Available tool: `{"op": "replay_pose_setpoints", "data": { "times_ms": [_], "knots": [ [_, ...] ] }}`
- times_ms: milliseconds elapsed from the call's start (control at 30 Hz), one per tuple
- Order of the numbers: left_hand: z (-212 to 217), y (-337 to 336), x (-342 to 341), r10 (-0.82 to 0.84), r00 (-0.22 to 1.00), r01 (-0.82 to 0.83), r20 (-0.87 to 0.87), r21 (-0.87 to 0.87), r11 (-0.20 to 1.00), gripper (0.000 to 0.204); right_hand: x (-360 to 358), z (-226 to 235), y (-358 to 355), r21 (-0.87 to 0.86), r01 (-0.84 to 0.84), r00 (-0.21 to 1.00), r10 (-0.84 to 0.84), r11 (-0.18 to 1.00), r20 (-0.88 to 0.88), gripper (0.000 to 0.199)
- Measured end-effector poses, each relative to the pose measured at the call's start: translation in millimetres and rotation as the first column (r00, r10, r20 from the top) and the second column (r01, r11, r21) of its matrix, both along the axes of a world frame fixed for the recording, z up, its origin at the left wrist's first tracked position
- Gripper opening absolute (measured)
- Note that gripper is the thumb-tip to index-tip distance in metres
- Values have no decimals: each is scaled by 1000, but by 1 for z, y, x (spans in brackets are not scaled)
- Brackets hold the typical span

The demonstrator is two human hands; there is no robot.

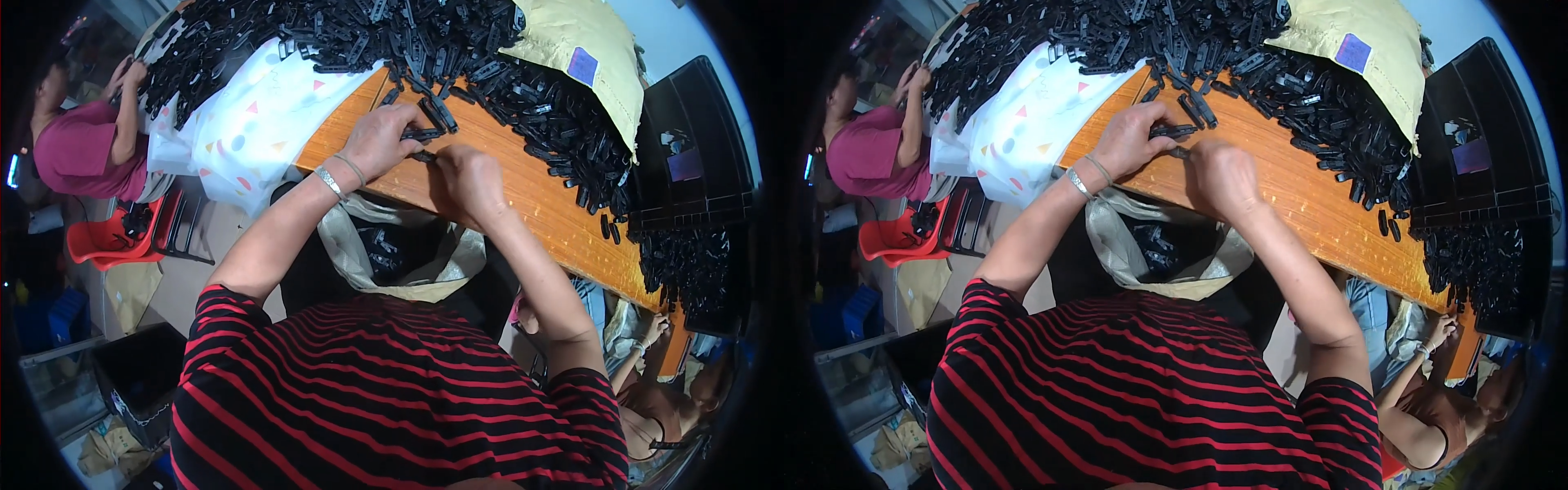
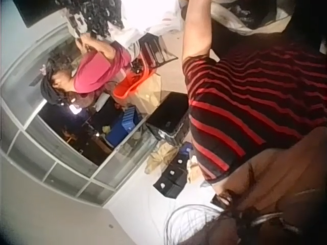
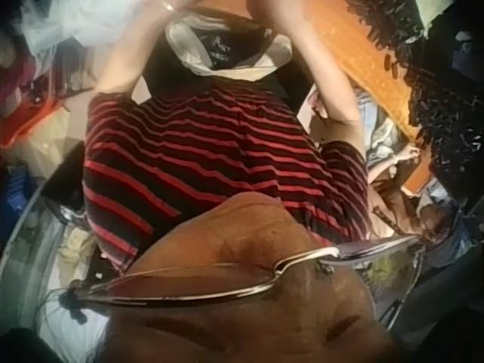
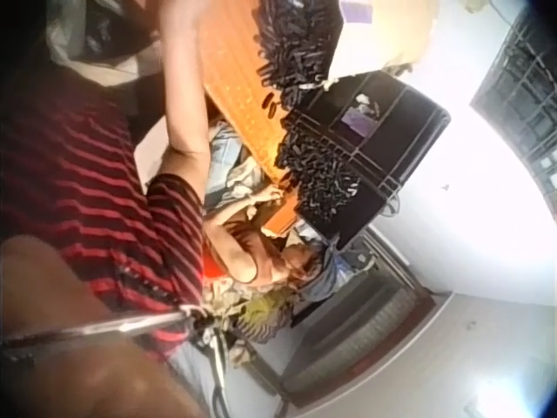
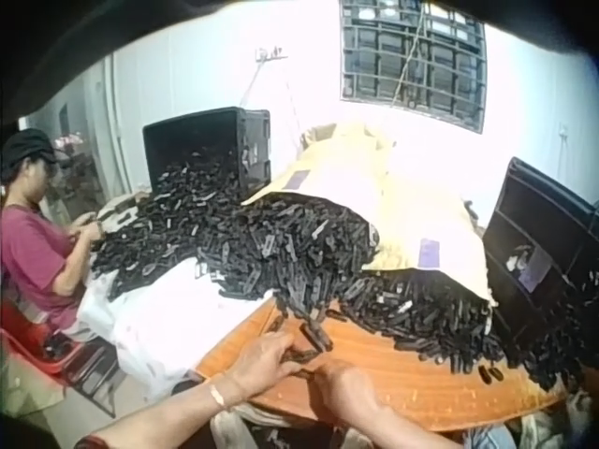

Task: Assembling small black plastic components by hand and placing them into a collection bag.

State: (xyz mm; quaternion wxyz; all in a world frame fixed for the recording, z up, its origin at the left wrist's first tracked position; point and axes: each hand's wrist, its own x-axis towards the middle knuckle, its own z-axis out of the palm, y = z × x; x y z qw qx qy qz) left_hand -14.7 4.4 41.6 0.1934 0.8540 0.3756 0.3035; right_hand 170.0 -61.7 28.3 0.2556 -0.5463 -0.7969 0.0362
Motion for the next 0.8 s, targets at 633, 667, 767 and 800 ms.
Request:
{"op": "replay_pose_setpoints", "data": {
  "times_ms": [633, 667, 767, 800],
  "knots": [
    [-25, -4, 8, 194, 941, 7, 277, -589, 808, 20, 1, -4, 7, -641, -197, 424, -524, 742, -738, 12],
    [-26, -5, 9, 195, 945, -17, 261, -556, 831, 20, 1, -4, 8, -654, -201, 414, -542, 729, -731, 12],
    [-28, -6, 11, 202, 967, -98, 157, -499, 861, 20, 0, -5, 9, -686, -181, 440, -566, 705, -697, 12],
    [-28, -6, 11, 202, 967, -99, 155, -504, 858, 20, 0, -3, 10, -690, -181, 439, -570, 701, -694, 12]
  ]
}}
